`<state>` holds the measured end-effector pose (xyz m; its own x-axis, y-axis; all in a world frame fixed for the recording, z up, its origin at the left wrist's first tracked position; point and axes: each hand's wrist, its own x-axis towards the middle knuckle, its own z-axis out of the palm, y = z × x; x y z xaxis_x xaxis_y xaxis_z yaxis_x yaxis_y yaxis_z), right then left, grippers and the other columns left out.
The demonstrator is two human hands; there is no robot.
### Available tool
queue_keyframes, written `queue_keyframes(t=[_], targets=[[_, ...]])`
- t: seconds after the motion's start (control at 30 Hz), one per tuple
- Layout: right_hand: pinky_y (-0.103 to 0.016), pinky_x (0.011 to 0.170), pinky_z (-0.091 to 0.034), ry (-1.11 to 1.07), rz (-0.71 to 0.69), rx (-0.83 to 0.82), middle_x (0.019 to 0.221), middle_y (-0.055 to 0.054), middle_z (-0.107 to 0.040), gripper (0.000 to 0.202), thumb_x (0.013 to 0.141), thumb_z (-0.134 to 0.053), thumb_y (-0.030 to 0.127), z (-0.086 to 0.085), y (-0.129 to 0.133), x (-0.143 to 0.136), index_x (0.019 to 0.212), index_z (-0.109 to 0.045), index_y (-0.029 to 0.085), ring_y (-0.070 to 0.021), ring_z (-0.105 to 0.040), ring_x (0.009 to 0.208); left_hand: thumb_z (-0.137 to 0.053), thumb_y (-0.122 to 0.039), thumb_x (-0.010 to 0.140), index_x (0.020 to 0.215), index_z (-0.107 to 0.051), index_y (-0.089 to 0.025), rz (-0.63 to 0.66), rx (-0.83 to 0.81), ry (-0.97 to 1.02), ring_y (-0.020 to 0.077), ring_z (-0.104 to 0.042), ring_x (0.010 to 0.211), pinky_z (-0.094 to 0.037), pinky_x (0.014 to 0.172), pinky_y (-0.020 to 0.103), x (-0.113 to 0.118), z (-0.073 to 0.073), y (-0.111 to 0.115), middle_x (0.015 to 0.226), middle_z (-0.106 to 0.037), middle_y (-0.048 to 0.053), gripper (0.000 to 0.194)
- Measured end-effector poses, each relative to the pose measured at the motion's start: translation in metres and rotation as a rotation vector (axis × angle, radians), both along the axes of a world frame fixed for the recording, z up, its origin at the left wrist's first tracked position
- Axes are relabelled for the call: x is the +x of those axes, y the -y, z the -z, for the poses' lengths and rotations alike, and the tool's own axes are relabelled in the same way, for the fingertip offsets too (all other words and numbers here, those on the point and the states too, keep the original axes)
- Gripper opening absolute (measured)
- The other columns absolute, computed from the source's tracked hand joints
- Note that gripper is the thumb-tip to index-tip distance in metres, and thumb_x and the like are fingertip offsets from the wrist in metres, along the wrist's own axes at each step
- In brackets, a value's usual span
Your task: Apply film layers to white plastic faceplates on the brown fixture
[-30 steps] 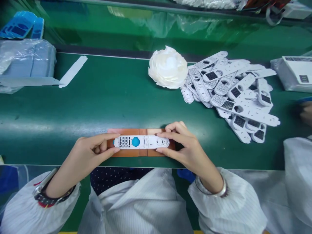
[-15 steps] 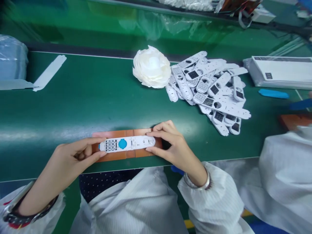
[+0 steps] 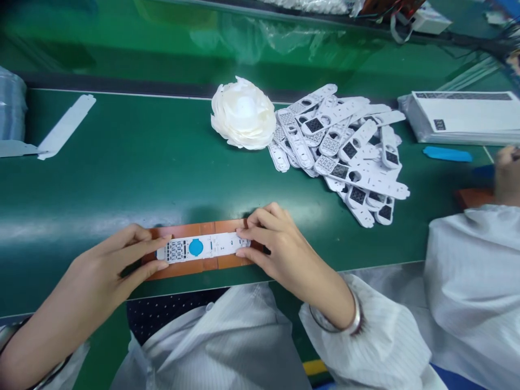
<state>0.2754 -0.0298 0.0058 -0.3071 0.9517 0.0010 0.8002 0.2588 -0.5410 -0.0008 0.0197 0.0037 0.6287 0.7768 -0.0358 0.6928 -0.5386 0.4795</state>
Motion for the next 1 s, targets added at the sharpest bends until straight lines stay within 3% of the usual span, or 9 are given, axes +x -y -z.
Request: queue_keyframes(t=[0.27, 0.43, 0.6, 0.73, 0.83, 1.0], targets=[[-0.035, 0.065, -0.035, 0.081, 0.021, -0.079, 0.090, -0.005, -0.058, 0.011, 0.086, -0.061, 0.026, 0.000, -0.001, -0.002, 0.096, -0.065, 0.022, -0.0204, -0.049, 0.082, -0.034, -0.020, 0.094, 0.100, -0.065, -0.010, 0.100, 0.151, -0.047, 0.0199, -0.052, 0.074, -0.044, 0.050, 0.027, 0.007, -0.007, -0.002, 0.086, -0.053, 0.008, 0.033], [-0.035, 0.069, -0.039, -0.015, 0.109, -0.003, 0.092, -0.005, -0.058, 0.015, 0.087, -0.059, 0.021, 0.007, 0.008, -0.005, 0.101, -0.060, 0.022, -0.0210, -0.052, 0.086, -0.043, -0.014, 0.090, 0.111, -0.060, -0.020, 0.026, -0.012, 0.057, 0.0215, -0.051, 0.089, -0.049, 0.062, 0.028, 0.005, -0.001, -0.002, 0.097, -0.053, 0.007, 0.028], [-0.036, 0.071, -0.044, -0.127, 0.196, 0.107, 0.091, -0.005, -0.058, 0.006, 0.084, -0.062, 0.021, 0.011, 0.016, -0.010, 0.088, -0.058, 0.022, -0.0212, -0.055, 0.086, -0.049, -0.009, 0.085, 0.093, -0.061, -0.022, -0.087, -0.080, 0.233, 0.0220, -0.051, 0.101, -0.050, 0.074, 0.032, 0.010, 0.002, 0.010, 0.106, -0.055, 0.007, 0.019], [-0.035, 0.071, -0.047, -0.322, 0.163, 0.125, 0.079, -0.002, -0.062, 0.011, 0.085, -0.057, 0.013, 0.006, 0.030, -0.016, 0.080, -0.054, 0.022, -0.0179, -0.058, 0.077, -0.054, -0.009, 0.084, 0.079, -0.060, -0.021, -0.134, -0.068, 0.488, 0.0187, -0.058, 0.085, -0.050, 0.074, 0.031, 0.008, 0.003, 0.030, 0.085, -0.066, 0.004, 0.014], [-0.027, 0.059, -0.048, -0.420, 0.153, 0.016, 0.070, 0.001, -0.061, 0.006, 0.083, -0.062, 0.018, -0.001, 0.041, -0.023, 0.083, -0.057, 0.023, -0.0138, -0.057, 0.063, -0.065, -0.012, 0.077, 0.078, -0.066, -0.021, -0.246, -0.207, 0.596, 0.0151, -0.061, 0.067, -0.049, 0.060, 0.025, -0.001, 0.002, 0.040, 0.071, -0.067, 0.000, 0.009], [-0.019, 0.054, -0.049, -0.352, 0.126, 0.024, 0.071, 0.004, -0.064, 0.007, 0.083, -0.062, 0.024, -0.012, 0.028, -0.036, 0.090, -0.061, 0.026, -0.0110, -0.060, 0.059, -0.073, -0.018, 0.067, 0.071, -0.073, -0.021, -0.488, -0.387, 0.606, 0.0126, -0.059, 0.054, -0.047, 0.051, 0.022, -0.031, -0.006, 0.027, 0.063, -0.067, -0.001, 0.005]])
